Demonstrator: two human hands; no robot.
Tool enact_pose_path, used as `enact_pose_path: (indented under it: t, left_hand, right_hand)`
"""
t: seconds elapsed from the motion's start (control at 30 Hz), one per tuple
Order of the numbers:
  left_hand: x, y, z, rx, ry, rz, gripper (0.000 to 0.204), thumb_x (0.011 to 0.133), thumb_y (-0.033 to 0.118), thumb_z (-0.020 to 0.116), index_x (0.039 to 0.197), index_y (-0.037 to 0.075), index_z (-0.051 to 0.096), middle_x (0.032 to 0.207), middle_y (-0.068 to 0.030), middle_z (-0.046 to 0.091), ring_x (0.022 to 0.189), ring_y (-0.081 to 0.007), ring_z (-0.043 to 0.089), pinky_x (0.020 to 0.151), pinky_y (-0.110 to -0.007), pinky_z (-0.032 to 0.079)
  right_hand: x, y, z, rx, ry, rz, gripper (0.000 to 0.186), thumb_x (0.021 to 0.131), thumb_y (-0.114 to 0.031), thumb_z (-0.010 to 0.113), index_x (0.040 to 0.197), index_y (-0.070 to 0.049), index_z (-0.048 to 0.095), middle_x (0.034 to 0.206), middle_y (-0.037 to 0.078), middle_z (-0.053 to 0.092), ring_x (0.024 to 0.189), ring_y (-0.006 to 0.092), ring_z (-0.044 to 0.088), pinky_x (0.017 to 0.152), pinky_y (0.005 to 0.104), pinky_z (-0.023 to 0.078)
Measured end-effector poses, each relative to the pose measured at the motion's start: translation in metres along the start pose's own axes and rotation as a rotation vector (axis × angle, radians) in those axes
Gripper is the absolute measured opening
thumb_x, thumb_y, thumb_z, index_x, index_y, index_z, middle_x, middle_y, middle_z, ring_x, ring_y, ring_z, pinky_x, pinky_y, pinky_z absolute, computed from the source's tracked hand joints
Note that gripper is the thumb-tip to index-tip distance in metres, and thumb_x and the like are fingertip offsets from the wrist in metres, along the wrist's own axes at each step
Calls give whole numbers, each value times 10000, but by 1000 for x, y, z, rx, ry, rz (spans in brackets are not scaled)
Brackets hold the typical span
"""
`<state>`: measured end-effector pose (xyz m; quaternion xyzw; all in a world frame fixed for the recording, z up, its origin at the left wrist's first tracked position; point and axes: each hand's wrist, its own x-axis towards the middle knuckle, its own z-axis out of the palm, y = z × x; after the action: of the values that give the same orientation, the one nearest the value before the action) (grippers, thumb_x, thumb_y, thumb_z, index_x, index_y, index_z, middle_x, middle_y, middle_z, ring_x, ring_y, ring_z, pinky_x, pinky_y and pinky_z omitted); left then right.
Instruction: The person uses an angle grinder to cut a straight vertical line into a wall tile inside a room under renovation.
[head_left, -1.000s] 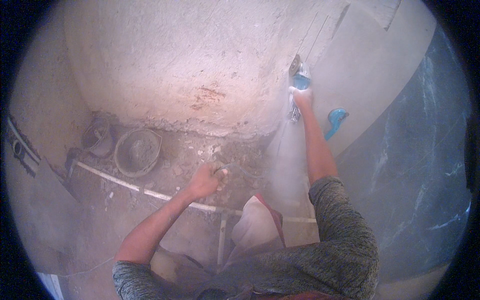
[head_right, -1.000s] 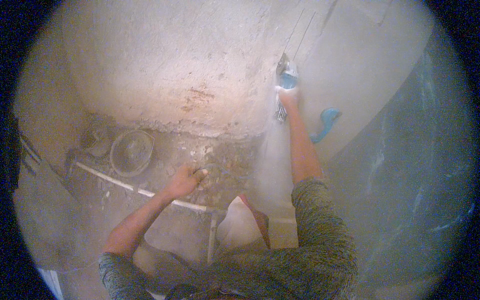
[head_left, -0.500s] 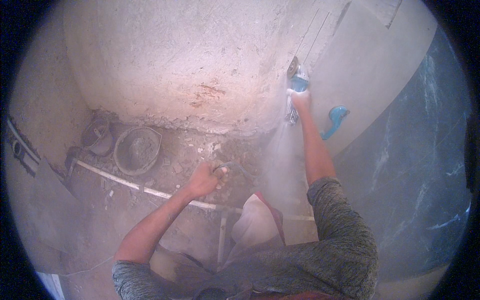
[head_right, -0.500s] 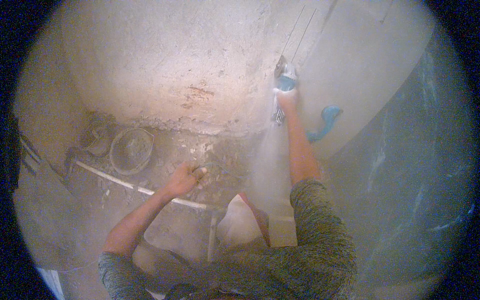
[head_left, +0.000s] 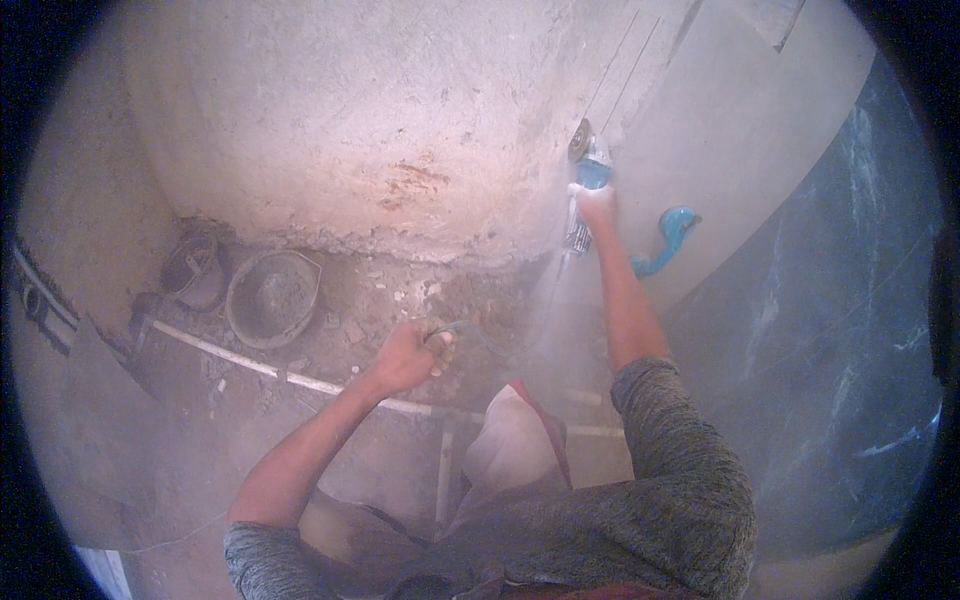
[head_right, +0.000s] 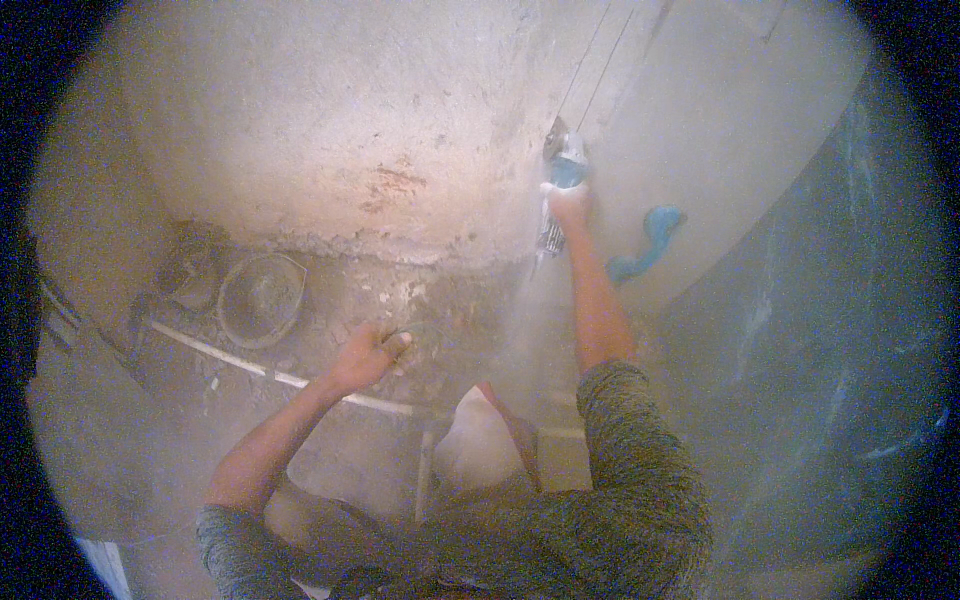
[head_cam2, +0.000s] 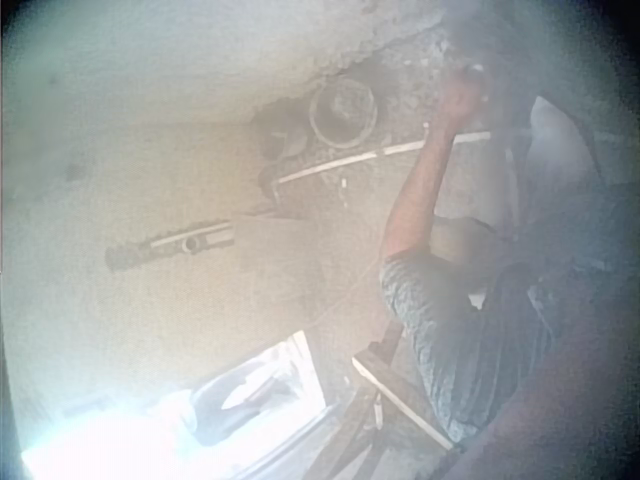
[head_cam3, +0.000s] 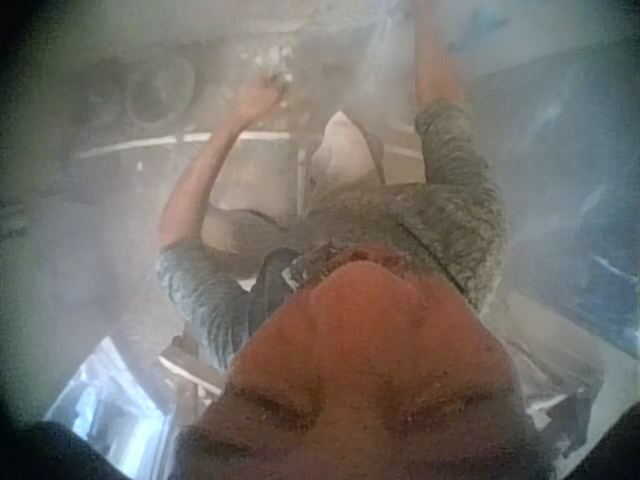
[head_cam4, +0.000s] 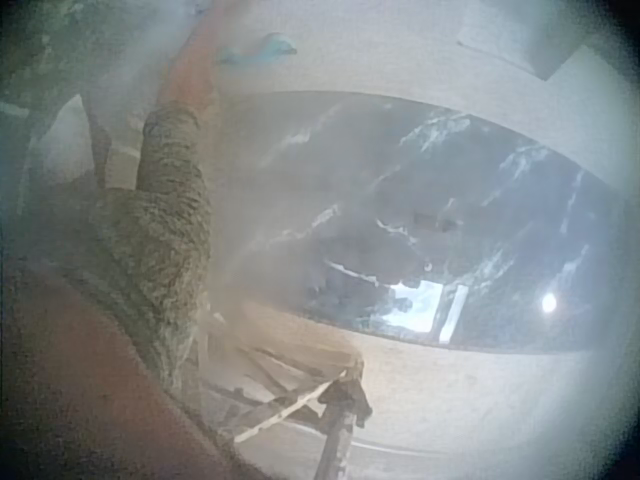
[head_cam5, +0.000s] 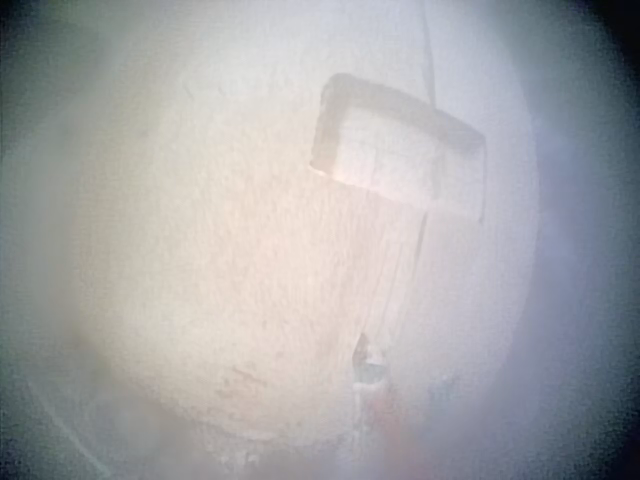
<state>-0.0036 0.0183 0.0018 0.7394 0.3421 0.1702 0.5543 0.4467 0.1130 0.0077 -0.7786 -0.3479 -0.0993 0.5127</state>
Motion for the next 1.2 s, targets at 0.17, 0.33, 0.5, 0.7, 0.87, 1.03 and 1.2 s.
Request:
enact_pose_path:
  t: [0.17,0.33,0.5,0.7,0.87,1.03,1.2]
  left_hand:
    - [-2,0,-3,34,0,-14,240,953,181,513,884,-28,607,737,-63,622,648,-127,598,601,-298,510]
    - [1,0,-2,75,7,-24,240,953,179,511,888,-30,607,729,-63,620,649,-131,598,608,-306,511]
    - [5,-8,0,43,2,-11,254,951,191,514,893,-35,613,728,-71,627,653,-143,603,614,-304,510]
    - [5,-5,-1,91,14,-26,257,948,196,513,891,-31,619,724,-78,632,657,-149,609,615,-307,507]
    - [6,-10,-1,60,24,-29,266,948,204,514,884,-31,621,724,-80,633,655,-146,609,611,-309,504]
    - [10,-17,1,36,37,8,277,948,205,514,859,-32,627,695,-77,626,623,-143,602,594,-311,503]
    - [10,-13,2,-4,29,3,281,951,196,506,807,-20,612,661,-61,609,589,-133,587,573,-306,489]
  right_hand:
    - [-14,-7,4,3,-20,9,366,618,-237,765,825,48,663,792,165,686,746,282,682,688,391,518]
    - [-17,-3,3,17,-52,47,359,616,-230,760,832,40,662,788,164,685,743,284,682,683,392,518]
    - [-20,7,8,69,-73,25,341,625,-214,755,845,25,654,774,136,678,715,255,672,659,380,513]
    - [-17,24,16,87,-79,12,321,630,-208,756,836,16,653,775,125,674,708,239,666,655,374,513]
    - [-30,9,12,48,-106,93,356,628,-231,764,860,19,663,799,148,683,741,271,677,682,386,517]
    - [-33,12,11,-16,-84,87,395,623,-256,770,878,28,669,823,171,689,777,297,681,711,397,517]
    - [-35,20,15,1,-105,97,383,618,-255,768,856,28,669,816,165,687,777,279,682,703,394,517]
